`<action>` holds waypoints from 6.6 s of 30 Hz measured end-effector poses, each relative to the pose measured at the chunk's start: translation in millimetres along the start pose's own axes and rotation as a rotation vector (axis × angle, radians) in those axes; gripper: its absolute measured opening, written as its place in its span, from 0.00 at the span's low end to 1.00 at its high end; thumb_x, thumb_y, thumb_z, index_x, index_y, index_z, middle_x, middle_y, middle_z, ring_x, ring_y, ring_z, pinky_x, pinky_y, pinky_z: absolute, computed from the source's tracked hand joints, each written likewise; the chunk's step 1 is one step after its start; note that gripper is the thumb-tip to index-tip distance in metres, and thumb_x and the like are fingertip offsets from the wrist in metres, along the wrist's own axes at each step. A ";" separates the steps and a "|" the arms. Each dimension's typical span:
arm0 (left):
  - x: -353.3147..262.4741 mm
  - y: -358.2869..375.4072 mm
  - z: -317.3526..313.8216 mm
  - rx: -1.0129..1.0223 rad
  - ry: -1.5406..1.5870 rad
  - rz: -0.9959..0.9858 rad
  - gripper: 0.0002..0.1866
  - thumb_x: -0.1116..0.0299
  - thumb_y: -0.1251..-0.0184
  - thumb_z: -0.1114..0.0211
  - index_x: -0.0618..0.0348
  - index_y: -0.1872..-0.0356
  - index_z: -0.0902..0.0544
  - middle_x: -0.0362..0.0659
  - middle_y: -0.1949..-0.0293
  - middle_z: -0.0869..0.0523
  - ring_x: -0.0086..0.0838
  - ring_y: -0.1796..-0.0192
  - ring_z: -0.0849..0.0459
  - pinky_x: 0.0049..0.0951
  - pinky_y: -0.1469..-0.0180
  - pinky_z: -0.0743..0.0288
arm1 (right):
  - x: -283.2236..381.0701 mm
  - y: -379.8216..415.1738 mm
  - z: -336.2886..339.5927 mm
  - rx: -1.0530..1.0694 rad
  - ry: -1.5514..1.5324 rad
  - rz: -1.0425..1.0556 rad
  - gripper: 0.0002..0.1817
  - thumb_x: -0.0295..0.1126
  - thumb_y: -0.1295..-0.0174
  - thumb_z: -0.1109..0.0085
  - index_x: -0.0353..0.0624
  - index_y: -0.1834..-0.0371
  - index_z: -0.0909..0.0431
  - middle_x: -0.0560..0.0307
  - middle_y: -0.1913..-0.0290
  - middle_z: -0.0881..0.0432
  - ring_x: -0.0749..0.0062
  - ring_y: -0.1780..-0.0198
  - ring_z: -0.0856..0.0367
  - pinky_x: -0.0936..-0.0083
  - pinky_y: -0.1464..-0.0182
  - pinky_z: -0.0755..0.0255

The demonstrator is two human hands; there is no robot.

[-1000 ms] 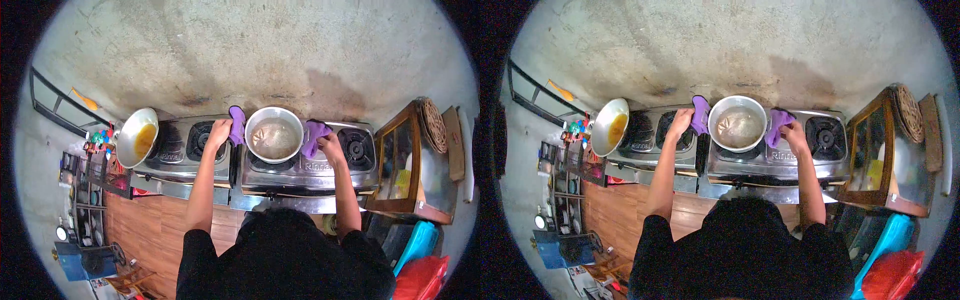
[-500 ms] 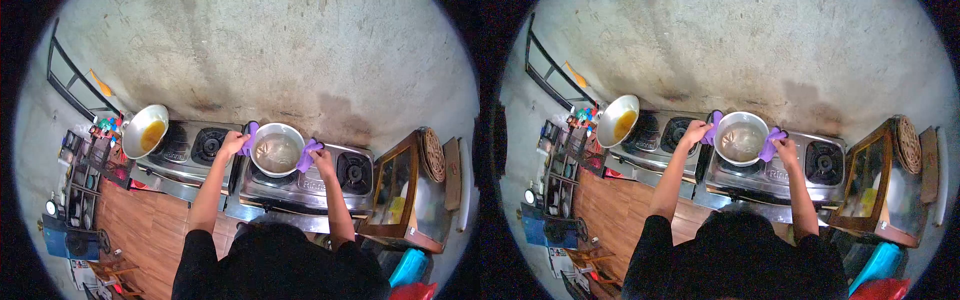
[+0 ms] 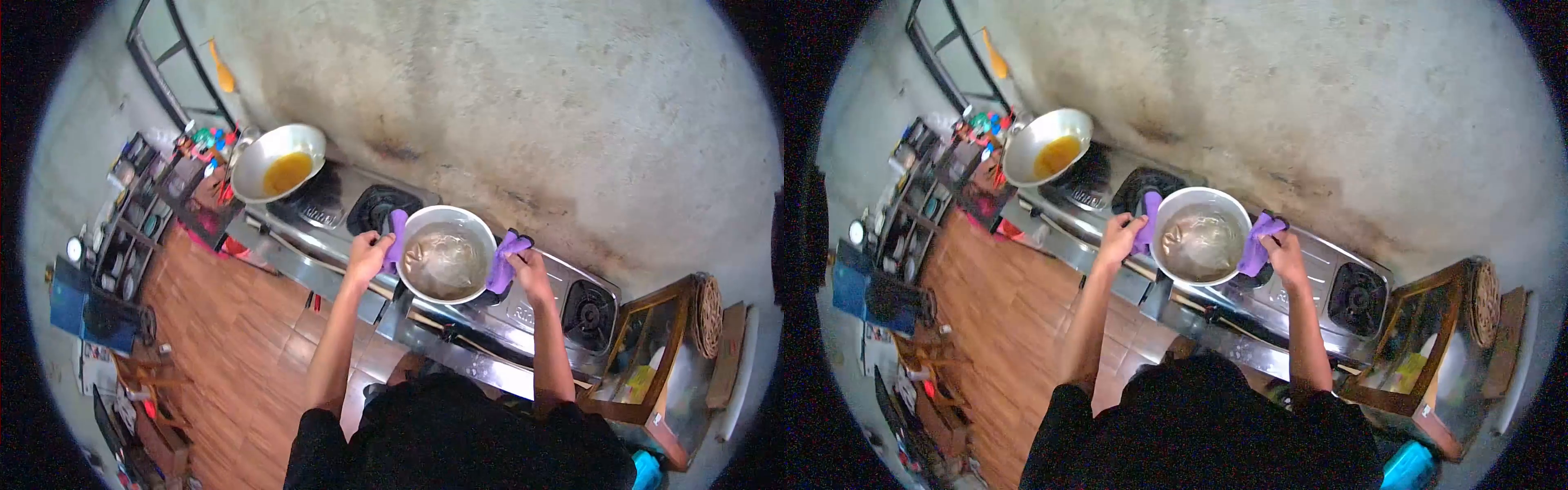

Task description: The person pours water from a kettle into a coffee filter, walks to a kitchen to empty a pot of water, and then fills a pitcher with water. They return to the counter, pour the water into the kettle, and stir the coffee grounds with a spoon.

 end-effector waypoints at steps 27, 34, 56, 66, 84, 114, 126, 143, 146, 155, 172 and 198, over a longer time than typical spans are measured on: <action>237.6 484.0 485.1 -1.129 0.205 0.390 0.17 0.58 0.38 0.35 0.65 0.74 0.17 0.43 0.81 0.19 0.22 0.81 0.22 0.29 0.79 0.30 | -0.7 293.1 -638.4 1.237 0.046 -0.017 0.09 0.28 0.35 0.47 0.36 0.58 0.20 0.61 0.62 0.18 0.78 0.61 0.22 0.79 0.56 0.30; 321.2 566.7 571.5 -1.398 0.372 0.431 0.16 0.62 0.38 0.35 0.68 0.77 0.19 0.42 0.82 0.20 0.23 0.82 0.23 0.29 0.80 0.33 | -14.9 394.5 -808.5 1.452 0.185 0.058 0.10 0.26 0.36 0.46 0.34 0.56 0.20 0.60 0.60 0.18 0.76 0.59 0.22 0.77 0.52 0.30; 490.7 752.8 979.4 -1.905 0.409 0.497 0.14 0.66 0.38 0.34 0.62 0.81 0.23 0.37 0.82 0.25 0.21 0.78 0.30 0.27 0.76 0.37 | -7.6 696.1 -1318.9 1.879 0.279 0.208 0.11 0.32 0.39 0.38 0.34 0.60 0.17 0.57 0.66 0.15 0.75 0.64 0.19 0.76 0.61 0.25; 525.1 835.6 1194.4 -1.811 0.360 0.605 0.14 0.65 0.38 0.33 0.60 0.80 0.23 0.33 0.83 0.28 0.18 0.79 0.33 0.25 0.77 0.42 | -7.6 822.3 -1471.2 1.737 0.279 -0.197 0.12 0.32 0.38 0.39 0.34 0.58 0.18 0.58 0.65 0.16 0.75 0.66 0.20 0.75 0.61 0.25; 646.2 857.4 1504.8 -1.625 0.518 0.607 0.11 0.66 0.36 0.34 0.55 0.78 0.23 0.31 0.78 0.27 0.17 0.73 0.33 0.22 0.68 0.40 | -74.9 905.0 -1743.0 1.692 0.444 -0.142 0.15 0.37 0.42 0.38 0.33 0.63 0.16 0.58 0.70 0.16 0.73 0.69 0.21 0.71 0.65 0.28; 696.2 779.3 1662.2 -1.035 0.038 0.875 0.20 0.55 0.39 0.32 0.68 0.68 0.22 0.45 0.73 0.20 0.28 0.70 0.25 0.32 0.66 0.31 | -40.8 921.2 -1759.6 1.228 0.209 -0.990 0.09 0.32 0.35 0.44 0.40 0.66 0.18 0.56 0.65 0.17 0.71 0.66 0.19 0.71 0.62 0.23; 701.0 763.2 1685.0 -1.081 -0.176 0.901 0.22 0.55 0.41 0.34 0.66 0.81 0.25 0.47 0.83 0.24 0.31 0.77 0.29 0.37 0.71 0.34 | -87.6 923.1 -1756.7 1.230 0.314 -1.045 0.07 0.34 0.34 0.47 0.45 0.61 0.21 0.61 0.62 0.19 0.75 0.63 0.21 0.72 0.59 0.23; 705.2 743.9 1705.8 -1.028 -0.348 0.968 0.25 0.46 0.44 0.35 0.62 0.81 0.22 0.53 0.79 0.19 0.45 0.73 0.19 0.45 0.65 0.30 | -87.2 918.7 -1777.3 1.149 0.303 -1.200 0.09 0.33 0.33 0.50 0.45 0.55 0.22 0.59 0.64 0.17 0.68 0.62 0.19 0.63 0.57 0.22; 669.3 729.5 1710.1 -0.969 -0.374 1.138 0.25 0.45 0.44 0.35 0.61 0.79 0.19 0.54 0.78 0.18 0.45 0.72 0.19 0.44 0.64 0.29 | -99.4 921.5 -1777.1 1.123 0.283 -1.250 0.09 0.33 0.33 0.50 0.45 0.56 0.22 0.59 0.63 0.17 0.67 0.62 0.18 0.63 0.57 0.22; 647.6 713.8 1722.6 -0.956 -0.385 1.148 0.22 0.51 0.46 0.32 0.63 0.82 0.21 0.48 0.81 0.20 0.35 0.74 0.19 0.38 0.70 0.30 | -74.5 917.1 -1786.4 1.150 0.307 -1.197 0.09 0.35 0.34 0.47 0.45 0.56 0.22 0.57 0.59 0.18 0.65 0.60 0.18 0.60 0.58 0.23; 628.9 692.3 1741.4 -0.793 -0.567 1.379 0.26 0.45 0.49 0.36 0.57 0.60 0.15 0.51 0.61 0.13 0.47 0.53 0.16 0.49 0.44 0.31 | -52.0 922.5 -1791.9 1.199 0.275 -1.208 0.12 0.39 0.34 0.48 0.45 0.55 0.23 0.57 0.62 0.20 0.64 0.59 0.22 0.58 0.56 0.28; 602.4 633.4 1769.6 -0.559 -0.799 1.400 0.29 0.46 0.46 0.43 0.61 0.53 0.17 0.55 0.53 0.15 0.45 0.48 0.17 0.47 0.35 0.41 | -78.1 941.7 -1800.4 1.137 0.175 -1.345 0.10 0.39 0.35 0.46 0.47 0.58 0.23 0.59 0.68 0.17 0.66 0.70 0.18 0.57 0.67 0.20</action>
Point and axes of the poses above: each hand's wrist, its own y-axis away from the middle knuckle, its own z-axis out of the back of the hand, x = y × z, the point moved 5 cm from there along -y, towards the middle knuckle
